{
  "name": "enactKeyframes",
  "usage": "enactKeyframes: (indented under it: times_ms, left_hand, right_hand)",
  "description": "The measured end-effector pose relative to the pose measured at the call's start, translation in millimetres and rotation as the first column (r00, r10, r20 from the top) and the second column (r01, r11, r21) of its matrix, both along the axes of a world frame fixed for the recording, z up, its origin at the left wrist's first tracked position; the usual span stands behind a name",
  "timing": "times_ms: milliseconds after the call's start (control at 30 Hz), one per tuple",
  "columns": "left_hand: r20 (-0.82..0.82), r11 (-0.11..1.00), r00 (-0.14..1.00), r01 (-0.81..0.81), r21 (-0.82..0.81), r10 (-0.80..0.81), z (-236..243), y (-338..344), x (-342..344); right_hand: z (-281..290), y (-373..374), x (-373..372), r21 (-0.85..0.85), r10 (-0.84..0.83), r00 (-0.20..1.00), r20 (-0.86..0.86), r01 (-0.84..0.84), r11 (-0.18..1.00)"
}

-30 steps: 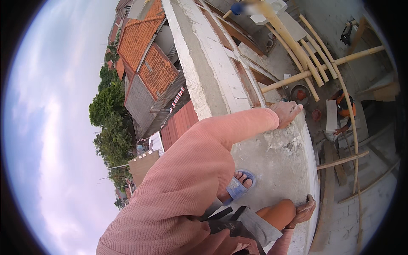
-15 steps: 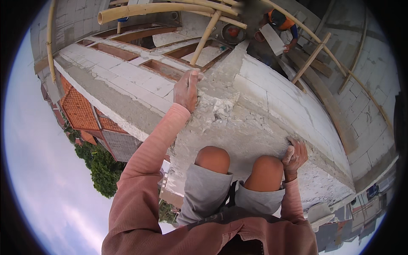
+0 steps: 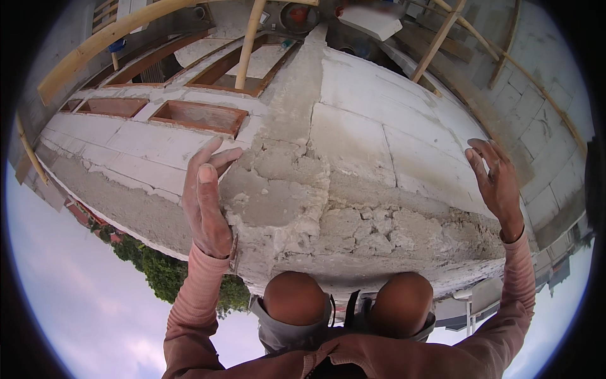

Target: The person spreads mortar on a wall edge using a trowel, places a large white brick onto the mortar, and taps it into place with a hammer.

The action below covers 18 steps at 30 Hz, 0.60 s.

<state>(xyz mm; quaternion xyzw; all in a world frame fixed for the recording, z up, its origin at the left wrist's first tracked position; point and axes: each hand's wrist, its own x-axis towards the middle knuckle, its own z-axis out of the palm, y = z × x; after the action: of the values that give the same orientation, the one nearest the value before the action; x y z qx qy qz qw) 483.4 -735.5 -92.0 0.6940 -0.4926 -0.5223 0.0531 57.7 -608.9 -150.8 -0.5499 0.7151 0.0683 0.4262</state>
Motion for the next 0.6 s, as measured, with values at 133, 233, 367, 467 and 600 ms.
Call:
enactKeyframes:
  times_ms: [133,233,367,467,600]
  left_hand:
    - [0.028,0.997,0.998,-0.061,0.039,0.060,-5,2,-4]
    - [0.046,0.990,0.992,-0.122,0.071,0.119,-10,4,-4]
    - [0.031,0.976,0.979,-0.205,0.067,0.204,-10,5,-12]
    - [0.050,0.973,0.973,-0.225,0.043,0.223,-11,9,-13]
    - [0.079,0.982,0.980,-0.185,0.042,0.182,-6,11,-6]
  right_hand:
    - [-131,8,-42,0.240,0.103,0.993,-0.061,-0.086,0.967]
    - [-229,30,-68,0.327,0.222,0.973,-0.059,-0.191,0.925]
    - [-316,34,-61,0.383,0.310,0.939,-0.149,-0.235,0.893]
    - [-364,39,-55,0.342,0.354,0.893,-0.279,-0.252,0.905]
    - [-389,23,-30,0.250,0.396,0.863,-0.314,-0.328,0.911]
